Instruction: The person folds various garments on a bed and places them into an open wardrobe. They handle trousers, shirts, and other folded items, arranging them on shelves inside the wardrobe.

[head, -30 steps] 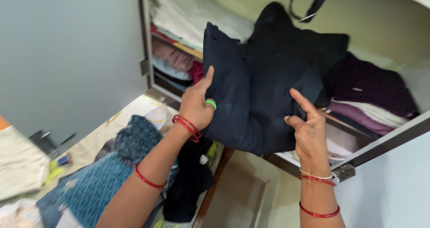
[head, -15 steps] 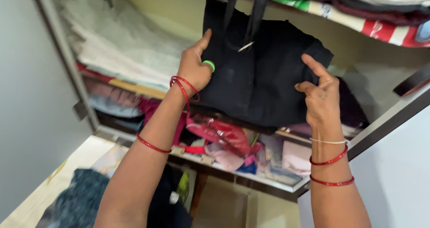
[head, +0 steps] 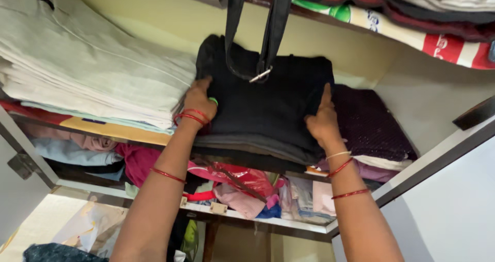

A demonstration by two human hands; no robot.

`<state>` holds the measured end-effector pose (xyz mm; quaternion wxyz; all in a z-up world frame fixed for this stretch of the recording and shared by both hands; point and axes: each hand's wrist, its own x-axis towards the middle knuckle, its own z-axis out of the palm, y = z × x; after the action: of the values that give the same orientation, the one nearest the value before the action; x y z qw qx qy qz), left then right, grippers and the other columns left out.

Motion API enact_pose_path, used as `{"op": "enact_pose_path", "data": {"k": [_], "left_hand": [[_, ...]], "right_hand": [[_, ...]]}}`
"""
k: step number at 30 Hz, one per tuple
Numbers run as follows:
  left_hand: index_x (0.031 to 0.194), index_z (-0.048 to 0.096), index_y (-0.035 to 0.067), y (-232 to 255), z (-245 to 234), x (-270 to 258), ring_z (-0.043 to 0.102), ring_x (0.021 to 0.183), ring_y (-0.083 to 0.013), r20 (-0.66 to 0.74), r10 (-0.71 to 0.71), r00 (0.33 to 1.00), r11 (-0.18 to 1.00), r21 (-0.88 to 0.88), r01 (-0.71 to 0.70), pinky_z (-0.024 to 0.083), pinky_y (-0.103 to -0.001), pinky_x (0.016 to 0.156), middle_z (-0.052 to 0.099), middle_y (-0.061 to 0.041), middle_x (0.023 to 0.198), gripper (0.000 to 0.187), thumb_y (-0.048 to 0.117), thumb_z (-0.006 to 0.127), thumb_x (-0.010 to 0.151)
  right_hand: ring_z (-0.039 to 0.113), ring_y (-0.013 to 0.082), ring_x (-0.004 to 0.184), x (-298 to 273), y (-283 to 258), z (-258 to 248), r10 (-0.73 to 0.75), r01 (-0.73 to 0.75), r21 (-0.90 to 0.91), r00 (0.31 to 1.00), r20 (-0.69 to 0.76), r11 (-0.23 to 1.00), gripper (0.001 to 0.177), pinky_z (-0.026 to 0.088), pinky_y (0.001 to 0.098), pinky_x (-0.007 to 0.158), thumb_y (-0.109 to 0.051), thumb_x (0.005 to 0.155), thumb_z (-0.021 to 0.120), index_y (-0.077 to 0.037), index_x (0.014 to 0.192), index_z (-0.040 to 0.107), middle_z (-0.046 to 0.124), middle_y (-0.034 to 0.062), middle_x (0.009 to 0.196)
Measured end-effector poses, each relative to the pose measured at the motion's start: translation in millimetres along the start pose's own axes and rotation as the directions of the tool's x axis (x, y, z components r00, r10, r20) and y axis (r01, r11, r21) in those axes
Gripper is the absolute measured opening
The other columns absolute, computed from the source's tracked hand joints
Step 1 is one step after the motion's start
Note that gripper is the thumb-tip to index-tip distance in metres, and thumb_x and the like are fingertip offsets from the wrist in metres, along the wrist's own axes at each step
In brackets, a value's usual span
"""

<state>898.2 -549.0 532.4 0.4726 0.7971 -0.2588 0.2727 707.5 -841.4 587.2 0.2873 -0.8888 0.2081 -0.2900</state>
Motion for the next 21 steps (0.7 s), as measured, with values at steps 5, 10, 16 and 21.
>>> {"op": "enact_pose_path", "data": {"k": [5, 10, 16, 21], "left_hand": [[0.137, 0.061, 0.005, 4, -18, 17, 0.065, 0.122, -0.0380, -0.062, -0.157, 0.986, 0.956, -0.259, 0.136, 0.050, -0.041, 0.107, 0.068, -0.022, 0.127, 0.067, -0.002, 0.058, 0.070], [0.132, 0.063, -0.001, 16, -37, 0, 0.060, 0.120, -0.0454, 0.031, 0.140, 0.990, 0.987, 0.082, -0.142, 0.048, -0.045, 0.106, 0.064, -0.028, 0.130, 0.062, -0.006, 0.064, 0.070], [0.138, 0.063, 0.006, 36, -37, -26, 0.063, 0.119, -0.0408, -0.071, 0.070, 0.995, 0.988, 0.142, -0.059, 0.053, -0.045, 0.104, 0.063, -0.020, 0.140, 0.060, -0.004, 0.064, 0.079], [0.141, 0.059, 0.012, 68, -39, -20, 0.049, 0.134, -0.0416, 0.072, 0.068, 0.995, 0.902, 0.423, -0.093, 0.040, -0.057, 0.107, 0.048, -0.018, 0.152, 0.055, 0.027, 0.067, 0.089]], "right_hand": [[0.043, 0.0368, 0.145, 1, -2, -24, -0.162, 0.176, 0.502, 0.984, -0.073, 0.847, 0.116, 0.042, 0.0366, 0.113, 0.013, 0.059, 0.068, -0.004, 0.161, 0.015, 0.037, 0.0256, 0.160], [0.039, 0.0465, 0.144, -34, -5, -27, -0.369, 0.365, -0.063, 0.926, -0.078, 0.929, 0.106, 0.037, 0.0452, 0.116, 0.008, 0.068, 0.080, -0.005, 0.159, 0.028, 0.034, 0.0312, 0.158], [0.052, 0.0494, 0.128, -54, -50, -20, -0.229, 0.215, -0.324, 0.973, -0.006, 0.921, 0.094, 0.049, 0.0501, 0.104, 0.006, 0.072, 0.073, -0.019, 0.157, 0.041, 0.030, 0.0241, 0.161], [0.046, 0.0429, 0.132, -58, -63, -18, -0.280, 0.234, -0.607, 0.960, 0.019, 0.760, 0.079, 0.044, 0.0563, 0.106, -0.010, 0.079, 0.073, -0.016, 0.154, 0.047, 0.030, 0.0122, 0.169]]}}
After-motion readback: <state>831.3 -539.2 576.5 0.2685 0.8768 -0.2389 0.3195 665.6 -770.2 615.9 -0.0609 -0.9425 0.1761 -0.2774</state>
